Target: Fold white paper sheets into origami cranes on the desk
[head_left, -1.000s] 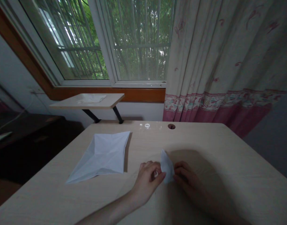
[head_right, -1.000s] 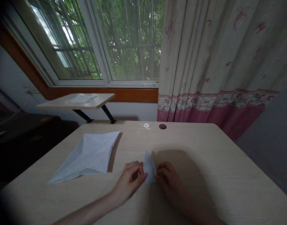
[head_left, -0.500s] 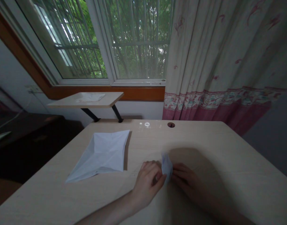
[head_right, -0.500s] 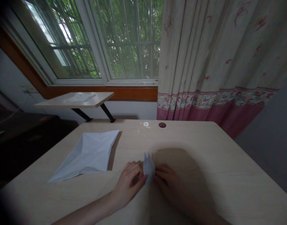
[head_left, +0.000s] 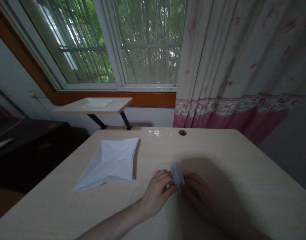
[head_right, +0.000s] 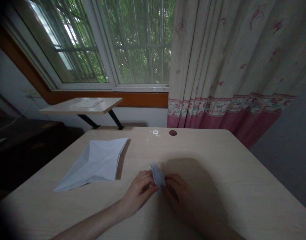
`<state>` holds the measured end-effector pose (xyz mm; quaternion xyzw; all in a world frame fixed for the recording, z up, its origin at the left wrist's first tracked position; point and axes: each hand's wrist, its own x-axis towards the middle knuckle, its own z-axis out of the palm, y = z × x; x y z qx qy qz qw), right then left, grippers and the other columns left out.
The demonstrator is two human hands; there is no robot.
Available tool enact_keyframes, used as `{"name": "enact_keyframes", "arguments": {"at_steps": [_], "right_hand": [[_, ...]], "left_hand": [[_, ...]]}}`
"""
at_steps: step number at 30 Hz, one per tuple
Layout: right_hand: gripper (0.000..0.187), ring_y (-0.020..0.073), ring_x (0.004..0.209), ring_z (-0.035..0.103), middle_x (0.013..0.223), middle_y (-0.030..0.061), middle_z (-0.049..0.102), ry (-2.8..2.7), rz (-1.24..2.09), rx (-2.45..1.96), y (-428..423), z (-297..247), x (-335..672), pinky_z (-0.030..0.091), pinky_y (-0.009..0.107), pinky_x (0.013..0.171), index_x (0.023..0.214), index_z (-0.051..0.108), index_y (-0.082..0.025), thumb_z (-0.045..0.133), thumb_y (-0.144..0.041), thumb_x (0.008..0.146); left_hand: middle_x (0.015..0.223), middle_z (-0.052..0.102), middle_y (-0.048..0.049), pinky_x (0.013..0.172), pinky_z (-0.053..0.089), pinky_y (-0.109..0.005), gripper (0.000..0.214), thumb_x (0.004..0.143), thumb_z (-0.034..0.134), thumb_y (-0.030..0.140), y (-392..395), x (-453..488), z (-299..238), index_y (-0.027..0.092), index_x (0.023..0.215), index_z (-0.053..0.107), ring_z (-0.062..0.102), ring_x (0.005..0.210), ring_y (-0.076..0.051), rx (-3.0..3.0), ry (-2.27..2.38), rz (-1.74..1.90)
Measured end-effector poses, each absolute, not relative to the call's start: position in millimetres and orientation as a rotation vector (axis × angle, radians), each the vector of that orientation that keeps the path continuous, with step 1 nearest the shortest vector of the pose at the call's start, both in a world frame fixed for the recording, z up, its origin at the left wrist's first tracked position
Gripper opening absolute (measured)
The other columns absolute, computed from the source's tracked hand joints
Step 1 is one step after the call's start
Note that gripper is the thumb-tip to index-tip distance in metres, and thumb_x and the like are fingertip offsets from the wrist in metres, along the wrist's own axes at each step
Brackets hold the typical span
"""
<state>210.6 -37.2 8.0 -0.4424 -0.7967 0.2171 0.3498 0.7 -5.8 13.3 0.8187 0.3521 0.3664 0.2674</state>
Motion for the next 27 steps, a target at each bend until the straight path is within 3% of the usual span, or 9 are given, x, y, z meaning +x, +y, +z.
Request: {"name": "enact_keyframes", "arguments": {"at_steps": [6, 12, 22, 27], "right_hand": [[0.025, 0.0230, 0.107, 0.063, 0.116, 0.0088, 0.066, -2.134, 0.640, -1.178, -41, 9, 209, 0.051, 0.041, 0.096, 0.117, 0.063, -0.024, 0.051, -0.018, 0.095], [0.028, 0.0279, 0.106, 0.061, 0.113, 0.0100, 0.066, -2.160, 0.568, -1.310, -44, 7, 207, 0.050, 0.047, 0.095, 0.109, 0.063, -0.022, 0.063, -0.015, 0.082], [0.020, 0.0242, 0.107, 0.061, 0.115, 0.0100, 0.064, -2.108, 0.732, -1.191, -43, 11, 209, 0.050, 0.042, 0.097, 0.110, 0.064, -0.022, 0.054, -0.021, 0.093], [0.020, 0.0234, 0.107, 0.061, 0.114, 0.0096, 0.064, -1.962, 0.789, -1.161, -39, 3, 213, 0.049, 0.041, 0.097, 0.109, 0.065, -0.022, 0.052, -0.020, 0.093]], "left_hand": [[0.078, 0.066, -0.0022, 0.078, 0.043, -0.031, 0.036, 0.100, 0.055, 0.042, -3, 0, 14, 0.019, 0.074, 0.063, 0.060, 0.082, -0.019, 2.122, 0.925, 1.028], [0.076, 0.066, -0.0019, 0.076, 0.042, -0.031, 0.036, 0.100, 0.054, 0.044, -3, 2, 18, 0.019, 0.076, 0.066, 0.060, 0.079, -0.019, 2.180, 0.874, 0.992], [0.081, 0.065, -0.0033, 0.080, 0.043, -0.032, 0.034, 0.101, 0.051, 0.044, -5, 0, 15, 0.019, 0.083, 0.066, 0.059, 0.084, -0.019, 2.183, 0.834, 0.996], [0.106, 0.062, -0.0090, 0.093, 0.045, -0.034, 0.023, 0.102, 0.051, 0.036, -5, -1, 18, 0.018, 0.099, 0.066, 0.057, 0.104, -0.022, 2.035, 0.793, 0.996]]}}
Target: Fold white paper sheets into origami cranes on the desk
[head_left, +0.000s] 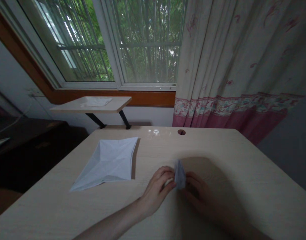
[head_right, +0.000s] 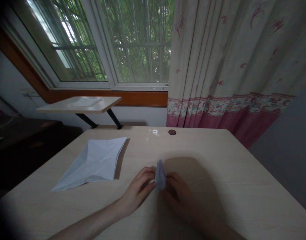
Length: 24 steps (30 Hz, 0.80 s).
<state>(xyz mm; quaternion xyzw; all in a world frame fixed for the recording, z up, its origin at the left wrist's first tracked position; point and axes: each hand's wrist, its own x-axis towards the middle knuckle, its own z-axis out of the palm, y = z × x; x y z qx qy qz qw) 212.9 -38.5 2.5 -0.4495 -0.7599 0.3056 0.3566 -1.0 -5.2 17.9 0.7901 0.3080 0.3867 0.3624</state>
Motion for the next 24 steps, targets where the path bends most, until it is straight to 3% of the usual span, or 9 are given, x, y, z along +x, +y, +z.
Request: {"name": "enact_keyframes", "arguments": {"at_steps": [5, 15, 18, 21, 24], "right_hand": [[0.021, 0.0243, 0.106, 0.062, 0.110, 0.0096, 0.065, -1.903, 0.844, -1.132, -37, 8, 213, 0.050, 0.041, 0.096, 0.105, 0.065, -0.023, 0.050, -0.019, 0.091], [0.015, 0.0252, 0.107, 0.061, 0.109, 0.0103, 0.065, -1.906, 0.868, -1.180, -37, 11, 212, 0.048, 0.042, 0.098, 0.101, 0.065, -0.022, 0.051, -0.024, 0.094], [0.018, 0.0253, 0.110, 0.059, 0.114, 0.0108, 0.063, -1.913, 0.881, -1.175, -36, 11, 212, 0.046, 0.042, 0.100, 0.106, 0.064, -0.022, 0.051, -0.025, 0.095], [0.017, 0.0246, 0.111, 0.058, 0.115, 0.0101, 0.062, -1.921, 0.897, -1.149, -35, 12, 212, 0.046, 0.041, 0.100, 0.106, 0.064, -0.023, 0.051, -0.024, 0.095], [0.016, 0.0229, 0.107, 0.059, 0.115, 0.0097, 0.061, -1.925, 0.912, -1.120, -36, 12, 212, 0.047, 0.039, 0.095, 0.106, 0.062, -0.023, 0.050, -0.022, 0.095]], "left_hand": [[0.127, 0.059, -0.0108, 0.105, 0.041, -0.037, 0.019, 0.100, 0.055, 0.031, -2, -2, 15, 0.021, 0.109, 0.068, 0.054, 0.121, -0.024, 1.890, 0.740, 0.953], [0.102, 0.066, -0.0073, 0.089, 0.046, -0.031, 0.013, 0.096, 0.059, 0.026, -3, 0, 17, 0.018, 0.098, 0.069, 0.060, 0.100, -0.021, 1.854, 0.743, 0.977], [0.098, 0.065, -0.0053, 0.084, 0.046, -0.030, 0.017, 0.094, 0.061, 0.025, -6, 0, 13, 0.019, 0.109, 0.064, 0.060, 0.092, -0.019, 1.807, 0.816, 1.008], [0.095, 0.064, -0.0034, 0.081, 0.047, -0.030, 0.039, 0.092, 0.062, 0.025, -7, -1, 8, 0.020, 0.129, 0.051, 0.060, 0.086, -0.018, 1.696, 0.843, 1.042], [0.091, 0.064, -0.0037, 0.077, 0.047, -0.029, 0.029, 0.093, 0.059, 0.026, -6, 0, 7, 0.018, 0.121, 0.055, 0.059, 0.082, -0.017, 1.681, 0.867, 1.006]]}}
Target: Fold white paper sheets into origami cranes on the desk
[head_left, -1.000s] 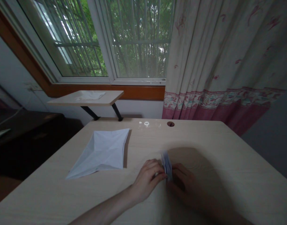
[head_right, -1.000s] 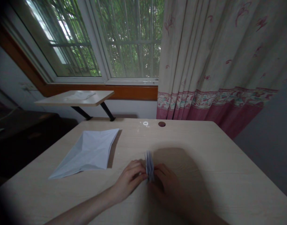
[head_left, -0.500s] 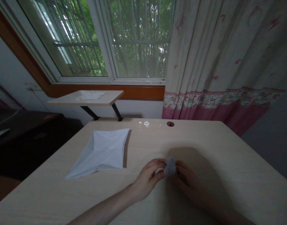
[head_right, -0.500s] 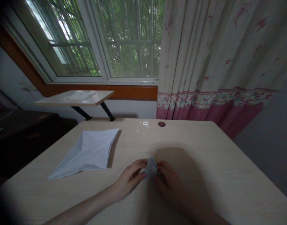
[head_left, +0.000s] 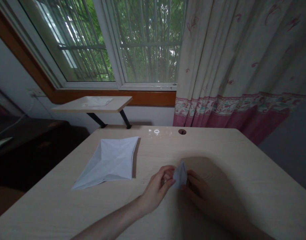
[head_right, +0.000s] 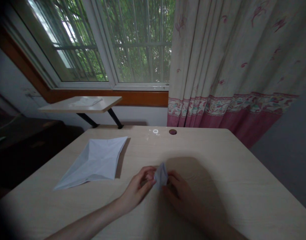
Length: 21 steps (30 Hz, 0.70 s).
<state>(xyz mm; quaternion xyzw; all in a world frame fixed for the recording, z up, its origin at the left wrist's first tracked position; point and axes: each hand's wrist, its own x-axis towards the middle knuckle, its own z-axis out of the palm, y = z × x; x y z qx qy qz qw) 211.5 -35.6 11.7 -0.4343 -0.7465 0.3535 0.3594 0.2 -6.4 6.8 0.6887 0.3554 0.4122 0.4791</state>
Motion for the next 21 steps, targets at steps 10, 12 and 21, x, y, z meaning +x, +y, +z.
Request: {"name": "enact_keyframes", "arguments": {"at_steps": [10, 12, 21], "right_hand": [[0.016, 0.0193, 0.078, 0.059, 0.090, 0.0046, 0.063, -1.828, 0.897, -1.174, -39, -2, 214, 0.050, 0.032, 0.071, 0.105, 0.054, -0.022, 0.055, -0.029, 0.090], [0.024, 0.0204, 0.085, 0.062, 0.099, 0.0067, 0.065, -1.810, 0.893, -1.143, -40, -2, 214, 0.051, 0.034, 0.077, 0.115, 0.052, -0.022, 0.053, -0.026, 0.091], [0.024, 0.0225, 0.089, 0.064, 0.099, 0.0080, 0.066, -1.894, 0.827, -1.141, -43, 2, 213, 0.053, 0.038, 0.082, 0.116, 0.052, -0.021, 0.053, -0.026, 0.092]], "left_hand": [[0.090, 0.058, -0.0036, 0.073, 0.047, -0.029, 0.014, 0.101, 0.049, 0.032, -9, 0, 2, 0.019, 0.105, 0.051, 0.057, 0.079, -0.016, 1.849, 0.868, 1.049], [0.100, 0.057, -0.0073, 0.079, 0.049, -0.032, 0.012, 0.103, 0.045, 0.029, -8, -1, 3, 0.019, 0.102, 0.051, 0.057, 0.090, -0.018, 1.941, 0.810, 1.076], [0.131, 0.046, -0.0108, 0.077, 0.056, -0.031, 0.016, 0.102, 0.042, 0.021, -10, -1, 14, 0.024, 0.116, 0.051, 0.058, 0.096, -0.017, 1.990, 0.771, 0.959]]}}
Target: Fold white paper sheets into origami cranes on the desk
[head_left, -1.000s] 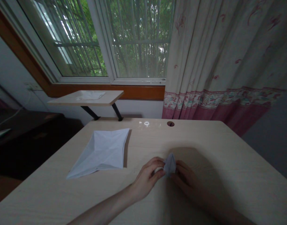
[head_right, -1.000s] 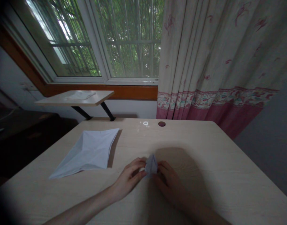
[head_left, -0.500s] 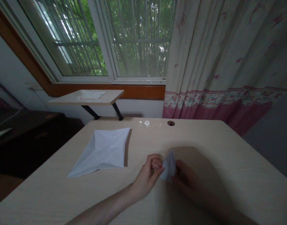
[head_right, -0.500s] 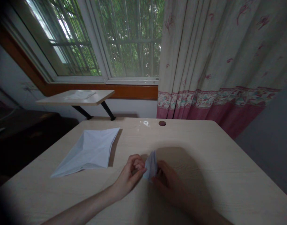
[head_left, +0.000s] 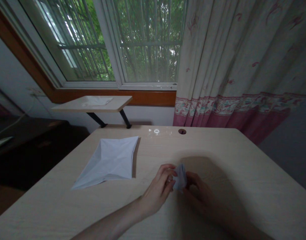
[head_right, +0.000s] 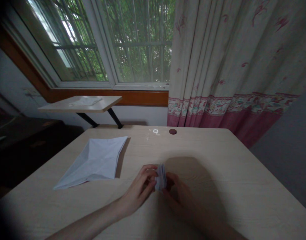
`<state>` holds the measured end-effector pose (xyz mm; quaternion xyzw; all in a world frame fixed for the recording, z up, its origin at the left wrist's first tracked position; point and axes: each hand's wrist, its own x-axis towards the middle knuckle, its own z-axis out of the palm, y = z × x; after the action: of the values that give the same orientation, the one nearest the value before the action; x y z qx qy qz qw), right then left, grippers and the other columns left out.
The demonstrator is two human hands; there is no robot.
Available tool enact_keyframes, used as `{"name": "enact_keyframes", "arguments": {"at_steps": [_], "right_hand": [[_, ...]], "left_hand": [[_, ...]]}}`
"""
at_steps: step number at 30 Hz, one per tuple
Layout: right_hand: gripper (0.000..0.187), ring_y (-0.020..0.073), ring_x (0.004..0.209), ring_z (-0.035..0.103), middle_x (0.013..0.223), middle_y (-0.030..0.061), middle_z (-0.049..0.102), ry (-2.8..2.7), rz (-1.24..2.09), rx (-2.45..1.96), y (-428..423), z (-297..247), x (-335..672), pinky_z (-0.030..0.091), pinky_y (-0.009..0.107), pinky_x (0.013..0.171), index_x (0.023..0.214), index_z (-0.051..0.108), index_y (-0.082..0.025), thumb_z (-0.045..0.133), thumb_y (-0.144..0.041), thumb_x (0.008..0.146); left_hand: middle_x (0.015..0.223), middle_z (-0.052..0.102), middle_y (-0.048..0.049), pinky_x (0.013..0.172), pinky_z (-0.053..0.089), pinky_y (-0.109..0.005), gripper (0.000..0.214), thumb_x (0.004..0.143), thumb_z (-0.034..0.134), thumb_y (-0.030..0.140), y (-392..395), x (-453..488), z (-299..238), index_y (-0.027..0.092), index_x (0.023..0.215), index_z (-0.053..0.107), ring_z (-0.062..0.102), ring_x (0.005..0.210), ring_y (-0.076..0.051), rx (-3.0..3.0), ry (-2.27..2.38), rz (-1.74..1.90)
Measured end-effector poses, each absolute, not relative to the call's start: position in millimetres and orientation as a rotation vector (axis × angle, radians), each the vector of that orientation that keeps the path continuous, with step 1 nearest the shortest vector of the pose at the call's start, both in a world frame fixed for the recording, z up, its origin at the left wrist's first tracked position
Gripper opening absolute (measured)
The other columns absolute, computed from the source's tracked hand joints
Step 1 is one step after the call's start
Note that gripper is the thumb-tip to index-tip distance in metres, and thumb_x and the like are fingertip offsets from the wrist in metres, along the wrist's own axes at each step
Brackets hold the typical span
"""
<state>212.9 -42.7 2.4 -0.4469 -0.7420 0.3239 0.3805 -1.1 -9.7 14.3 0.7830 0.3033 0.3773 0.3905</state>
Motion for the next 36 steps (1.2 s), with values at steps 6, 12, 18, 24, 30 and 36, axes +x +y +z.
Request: {"name": "enact_keyframes", "arguments": {"at_steps": [6, 12, 18, 24, 30, 36], "right_hand": [[0.022, 0.0209, 0.089, 0.064, 0.099, 0.0062, 0.066, -1.920, 0.812, -1.181, -45, 4, 209, 0.052, 0.035, 0.081, 0.113, 0.055, -0.023, 0.050, -0.020, 0.092], [0.024, 0.0196, 0.088, 0.063, 0.102, 0.0064, 0.065, -1.961, 0.827, -1.170, -45, 5, 206, 0.052, 0.035, 0.082, 0.116, 0.054, -0.024, 0.049, -0.020, 0.093], [0.029, 0.0197, 0.092, 0.062, 0.107, 0.0076, 0.063, -1.961, 0.855, -1.143, -45, 1, 207, 0.052, 0.036, 0.084, 0.121, 0.052, -0.024, 0.051, -0.019, 0.093], [0.026, 0.0196, 0.094, 0.063, 0.108, 0.0082, 0.063, -1.966, 0.912, -1.098, -48, 13, 208, 0.053, 0.036, 0.086, 0.120, 0.052, -0.023, 0.049, -0.020, 0.095], [0.024, 0.0212, 0.100, 0.064, 0.110, 0.0100, 0.065, -1.976, 0.883, -1.137, -48, 17, 209, 0.054, 0.038, 0.089, 0.120, 0.054, -0.024, 0.043, -0.024, 0.098], [0.024, 0.0218, 0.104, 0.065, 0.111, 0.0098, 0.066, -1.969, 0.818, -1.154, -44, 7, 209, 0.052, 0.040, 0.095, 0.117, 0.057, -0.024, 0.041, -0.025, 0.099]], "left_hand": [[0.133, 0.047, -0.0100, 0.103, 0.045, -0.042, 0.026, 0.094, 0.057, 0.015, -11, -2, 19, 0.025, 0.119, 0.054, 0.047, 0.124, -0.025, 2.045, 0.763, 0.965], [0.123, 0.044, -0.0089, 0.105, 0.042, -0.041, 0.027, 0.092, 0.062, 0.015, -13, -3, 18, 0.025, 0.117, 0.059, 0.047, 0.118, -0.024, 2.088, 0.845, 0.967], [0.114, 0.055, -0.0082, 0.093, 0.046, -0.034, 0.020, 0.095, 0.058, 0.016, -12, -2, 22, 0.022, 0.114, 0.057, 0.053, 0.106, -0.021, 2.065, 0.726, 0.907], [0.103, 0.059, -0.0075, 0.084, 0.047, -0.031, 0.009, 0.095, 0.053, 0.015, -12, -3, 22, 0.019, 0.103, 0.055, 0.056, 0.094, -0.020, 2.068, 0.727, 0.871], [0.099, 0.061, -0.0090, 0.081, 0.048, -0.031, 0.012, 0.096, 0.046, 0.014, -11, -2, 25, 0.018, 0.103, 0.055, 0.057, 0.093, -0.020, 2.108, 0.636, 0.921], [0.090, 0.063, -0.0068, 0.074, 0.048, -0.028, 0.012, 0.097, 0.046, 0.017, -11, 2, 20, 0.018, 0.097, 0.058, 0.058, 0.083, -0.018, 2.096, 0.728, 0.946]]}}
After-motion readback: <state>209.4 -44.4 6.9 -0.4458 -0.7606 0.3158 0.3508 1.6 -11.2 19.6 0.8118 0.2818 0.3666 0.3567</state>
